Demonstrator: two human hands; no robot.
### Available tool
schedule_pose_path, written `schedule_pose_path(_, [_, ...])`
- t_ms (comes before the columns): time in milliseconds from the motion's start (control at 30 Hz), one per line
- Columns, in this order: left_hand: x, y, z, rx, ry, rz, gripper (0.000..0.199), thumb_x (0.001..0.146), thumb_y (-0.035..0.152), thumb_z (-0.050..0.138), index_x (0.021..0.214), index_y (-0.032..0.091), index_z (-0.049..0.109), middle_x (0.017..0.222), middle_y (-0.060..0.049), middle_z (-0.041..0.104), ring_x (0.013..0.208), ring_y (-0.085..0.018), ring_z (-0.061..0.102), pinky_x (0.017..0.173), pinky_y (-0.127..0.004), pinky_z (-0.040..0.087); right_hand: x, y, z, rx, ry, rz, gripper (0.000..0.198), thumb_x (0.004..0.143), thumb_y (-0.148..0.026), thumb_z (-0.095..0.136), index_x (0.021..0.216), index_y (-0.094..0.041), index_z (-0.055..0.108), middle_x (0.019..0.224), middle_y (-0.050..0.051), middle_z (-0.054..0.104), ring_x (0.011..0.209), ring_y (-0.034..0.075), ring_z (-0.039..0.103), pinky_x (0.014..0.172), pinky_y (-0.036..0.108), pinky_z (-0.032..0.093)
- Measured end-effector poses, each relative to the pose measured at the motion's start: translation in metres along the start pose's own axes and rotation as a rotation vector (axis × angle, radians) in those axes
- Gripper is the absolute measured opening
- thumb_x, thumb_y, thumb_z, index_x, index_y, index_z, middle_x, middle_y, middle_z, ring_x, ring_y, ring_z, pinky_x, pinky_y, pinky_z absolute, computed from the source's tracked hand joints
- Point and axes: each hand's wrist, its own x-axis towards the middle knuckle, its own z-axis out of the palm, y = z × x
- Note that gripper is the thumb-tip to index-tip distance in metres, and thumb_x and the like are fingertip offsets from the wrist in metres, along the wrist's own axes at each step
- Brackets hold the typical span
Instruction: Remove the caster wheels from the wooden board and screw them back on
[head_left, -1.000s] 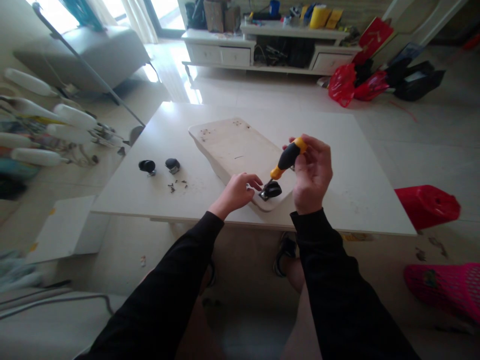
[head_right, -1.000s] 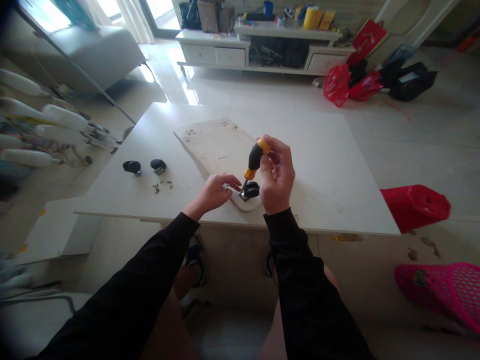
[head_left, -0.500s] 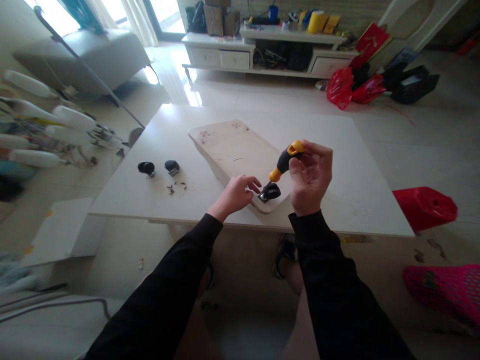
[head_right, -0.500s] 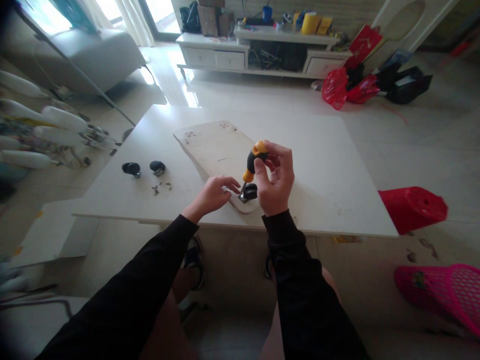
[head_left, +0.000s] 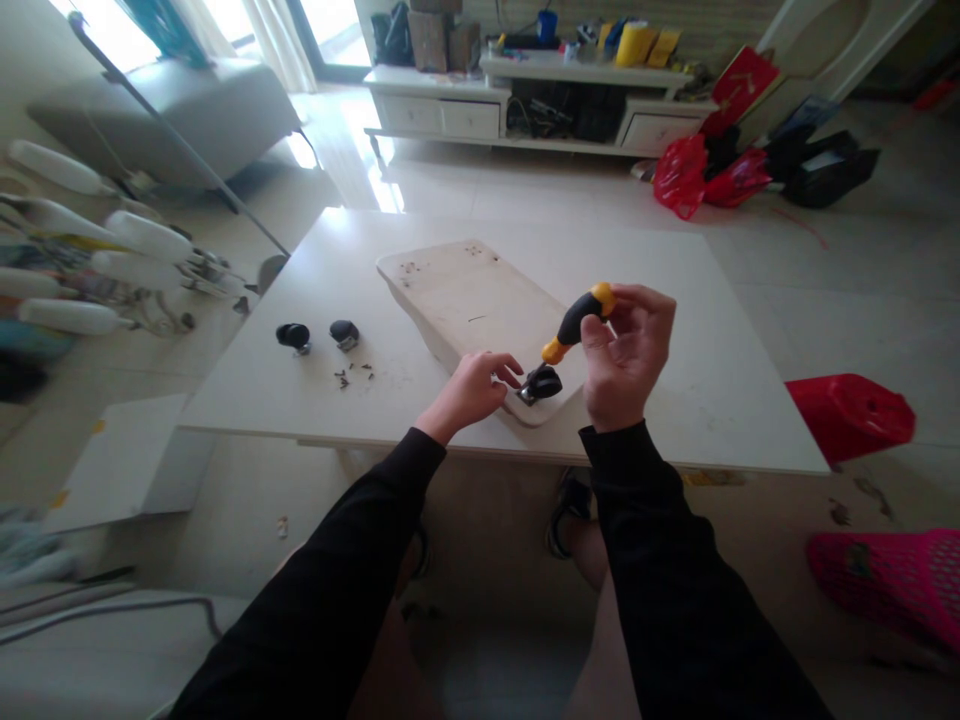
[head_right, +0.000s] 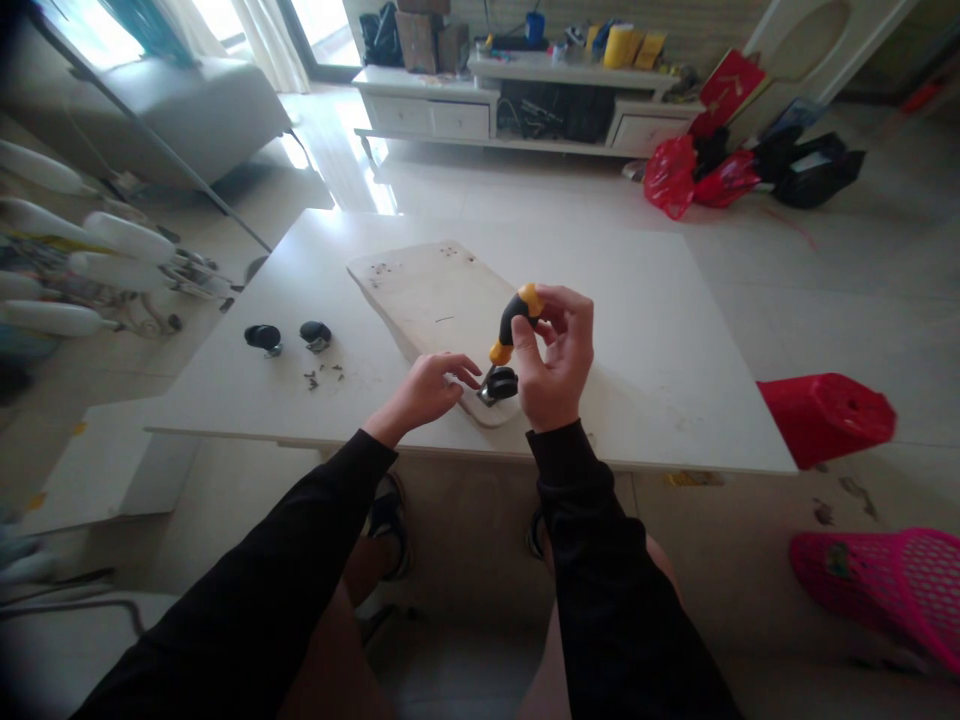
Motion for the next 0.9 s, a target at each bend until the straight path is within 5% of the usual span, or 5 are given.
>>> schedule_pose_path(233, [-0.001, -0.002, -0.001, 0.007, 0.0, 0.014, 0.049, 0.071, -0.008, 0.051, 0.1, 0.02, 0.078, 0.088, -0.001, 0.085, 0.086, -0.018, 0.078, 0.09, -0.035, 0.058, 0.0, 0.002, -0.001, -0.071, 0.096, 0.012, 0.044, 0.083, -0.04, 0.083, 0.118, -0.034, 0.058, 0.112, -0.001, 0.056, 0.099, 0.015, 0.063, 0.081, 0.033, 0.062])
schedule_pose_path(533, [0.0, -0.002, -0.001, 0.046, -0.004, 0.005, 0.049, 0.071, -0.008, 0.053, 0.101, 0.02, 0.078, 0.09, -0.002, 0.085, 0.09, -0.02, 0.076, 0.09, -0.036, 0.059, -0.001, 0.002, 0.002, -0.018, 0.093, 0.004, 0.038, 0.092, -0.034, 0.073, 0.127, -0.035, 0.059, 0.119, 0.002, 0.062, 0.105, 0.018, 0.07, 0.093, 0.045, 0.067])
schedule_pose_path(733, [-0.003, -0.002, -0.002, 0.034, -0.003, 0.005, 0.047, 0.069, -0.007, 0.053, 0.099, 0.021, 0.076, 0.092, -0.002, 0.085, 0.09, -0.021, 0.076, 0.088, -0.035, 0.057, 0.012, 0.01, -0.01, -0.054, 0.301, -0.099, 0.041, 0.087, -0.037, 0.079, 0.124, -0.033, 0.063, 0.119, 0.003, 0.064, 0.108, 0.022, 0.072, 0.093, 0.05, 0.068])
schedule_pose_path(900, [-0.007, -0.001, 0.0, 0.113, -0.04, 0.024, 0.046, 0.071, -0.006, 0.055, 0.101, 0.023, 0.075, 0.092, 0.0, 0.084, 0.102, -0.023, 0.075, 0.107, -0.045, 0.05, 0.015, 0.03, -0.029, -0.057, 0.474, -0.027, 0.042, 0.086, -0.033, 0.076, 0.125, -0.035, 0.059, 0.118, 0.002, 0.065, 0.102, 0.022, 0.073, 0.086, 0.049, 0.069])
